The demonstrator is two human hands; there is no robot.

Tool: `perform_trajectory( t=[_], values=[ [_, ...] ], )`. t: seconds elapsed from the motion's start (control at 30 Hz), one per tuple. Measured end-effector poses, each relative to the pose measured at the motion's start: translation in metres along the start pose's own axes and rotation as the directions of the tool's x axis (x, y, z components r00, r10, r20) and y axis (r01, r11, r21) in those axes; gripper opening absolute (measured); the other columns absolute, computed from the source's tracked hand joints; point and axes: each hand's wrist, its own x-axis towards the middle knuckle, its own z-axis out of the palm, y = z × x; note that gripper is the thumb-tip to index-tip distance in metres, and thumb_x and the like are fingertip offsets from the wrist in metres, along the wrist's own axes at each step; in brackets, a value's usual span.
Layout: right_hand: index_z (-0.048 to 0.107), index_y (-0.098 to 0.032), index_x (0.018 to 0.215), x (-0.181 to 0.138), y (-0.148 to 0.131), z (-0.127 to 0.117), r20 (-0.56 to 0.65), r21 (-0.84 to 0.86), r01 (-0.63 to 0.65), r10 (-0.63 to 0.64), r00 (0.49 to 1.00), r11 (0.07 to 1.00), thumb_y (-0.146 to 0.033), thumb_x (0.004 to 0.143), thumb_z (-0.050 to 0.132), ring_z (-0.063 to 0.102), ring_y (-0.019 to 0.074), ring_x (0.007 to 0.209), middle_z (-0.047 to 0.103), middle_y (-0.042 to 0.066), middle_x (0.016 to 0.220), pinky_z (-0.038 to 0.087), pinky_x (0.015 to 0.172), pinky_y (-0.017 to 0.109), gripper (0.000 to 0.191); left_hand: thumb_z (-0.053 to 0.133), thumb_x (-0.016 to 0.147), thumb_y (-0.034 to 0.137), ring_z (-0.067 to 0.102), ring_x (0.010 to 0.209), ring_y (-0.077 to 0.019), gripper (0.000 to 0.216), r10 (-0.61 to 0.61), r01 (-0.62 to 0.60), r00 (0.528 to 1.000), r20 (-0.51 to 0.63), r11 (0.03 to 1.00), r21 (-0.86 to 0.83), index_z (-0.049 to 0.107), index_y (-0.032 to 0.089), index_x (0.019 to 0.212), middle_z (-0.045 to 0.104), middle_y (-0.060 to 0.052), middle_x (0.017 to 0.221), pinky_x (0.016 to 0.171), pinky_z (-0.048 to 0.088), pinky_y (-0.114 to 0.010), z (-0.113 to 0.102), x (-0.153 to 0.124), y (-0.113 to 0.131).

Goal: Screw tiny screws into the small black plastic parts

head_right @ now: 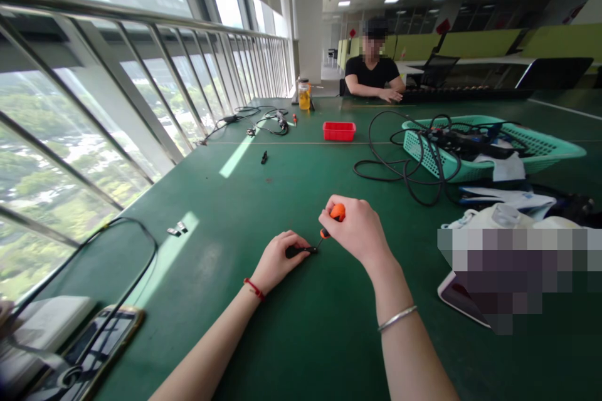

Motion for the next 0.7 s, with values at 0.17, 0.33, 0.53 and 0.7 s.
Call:
perform_trajectory(
  t=[0.17, 0.33, 0.53, 0.7],
  values=[
    [0.052, -0.022, 0.059, -0.0006, -0.0006, -0.0018, -0.007, -0.011, 0.003, -0.003, 1.000, 1.000, -0.038, 0.074, 0.051, 0.043, 0.0125, 0.051, 0.051, -0.002, 0.052, 0.032, 0.053, 0.025, 0.023, 0.062, 0.077, 0.023, 0.058, 0.084, -0.0182, 0.008, -0.005, 0.005, 1.000, 0.002, 1.000, -0.002, 0.068, 0.021, 0.083, 0.065, -0.003, 0.087, 0.079, 0.046, -0.031, 0.0002, -0.0002, 0.0000],
    [0.053, -0.021, 0.060, -0.0006, 0.0003, -0.0023, -0.026, 0.001, 0.018, -0.018, 1.000, 1.000, -0.037, 0.075, 0.050, 0.044, 0.0124, 0.051, 0.051, -0.002, 0.052, 0.032, 0.053, 0.025, 0.023, 0.063, 0.077, 0.023, 0.057, 0.084, -0.0180, 0.008, -0.004, 0.004, 1.000, 0.003, 1.000, 0.000, 0.068, 0.020, 0.083, 0.065, -0.002, 0.086, 0.079, 0.045, -0.031, -0.0001, -0.0001, 0.0002],
    [0.052, -0.021, 0.061, -0.0012, -0.0008, -0.0012, 0.018, 0.008, -0.004, 0.004, 1.000, 1.000, -0.043, 0.078, 0.049, 0.042, 0.0119, 0.049, 0.049, -0.002, 0.051, 0.031, 0.051, 0.024, 0.028, 0.063, 0.077, 0.024, 0.057, 0.084, -0.0180, 0.009, 0.004, -0.004, 1.000, 0.001, 1.000, 0.000, 0.068, 0.020, 0.084, 0.065, -0.002, 0.087, 0.079, 0.045, -0.031, 0.0004, 0.0000, -0.0006],
    [0.049, -0.021, 0.058, -0.0021, -0.0014, -0.0068, 0.065, 0.032, -0.020, 0.017, 0.998, 0.999, -0.058, 0.087, 0.028, 0.043, 0.0131, 0.050, 0.046, -0.001, 0.049, 0.031, 0.054, 0.026, 0.052, 0.063, 0.078, 0.024, 0.057, 0.084, -0.0182, 0.009, -0.001, 0.001, 1.000, 0.002, 1.000, 0.003, 0.068, 0.020, 0.084, 0.065, -0.002, 0.087, 0.079, 0.045, -0.031, 0.0013, -0.0001, -0.0011]
  ],
)
